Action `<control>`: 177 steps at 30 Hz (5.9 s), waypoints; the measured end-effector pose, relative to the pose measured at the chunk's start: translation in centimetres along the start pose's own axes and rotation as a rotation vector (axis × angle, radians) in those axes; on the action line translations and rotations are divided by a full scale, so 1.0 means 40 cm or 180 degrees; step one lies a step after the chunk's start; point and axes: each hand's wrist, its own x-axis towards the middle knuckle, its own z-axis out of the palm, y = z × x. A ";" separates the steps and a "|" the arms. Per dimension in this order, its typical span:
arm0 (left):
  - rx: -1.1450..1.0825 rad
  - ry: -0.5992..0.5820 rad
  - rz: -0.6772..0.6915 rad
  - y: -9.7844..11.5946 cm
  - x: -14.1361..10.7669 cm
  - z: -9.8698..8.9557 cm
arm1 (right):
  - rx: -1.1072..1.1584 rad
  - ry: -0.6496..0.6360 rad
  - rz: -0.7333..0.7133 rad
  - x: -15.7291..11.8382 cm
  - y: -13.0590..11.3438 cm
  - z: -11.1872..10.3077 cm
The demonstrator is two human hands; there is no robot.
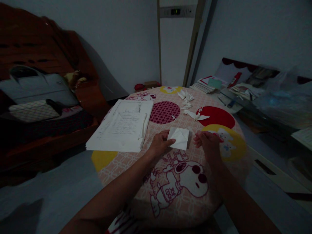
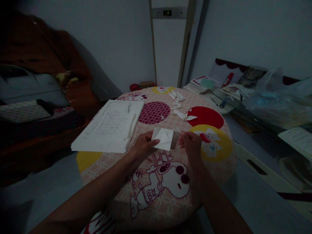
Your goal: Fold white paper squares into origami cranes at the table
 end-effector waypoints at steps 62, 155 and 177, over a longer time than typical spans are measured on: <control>-0.0911 -0.0639 -0.0617 0.022 -0.021 -0.004 | 0.0832 -0.0620 0.0696 0.027 -0.008 0.123; 0.0331 -0.0419 0.0202 -0.055 0.038 -0.015 | -0.0857 -0.1896 0.0097 0.005 0.033 0.057; 0.2340 -0.0682 0.1339 -0.064 -0.032 -0.040 | -0.3457 -0.1965 -0.2002 -0.055 0.077 0.022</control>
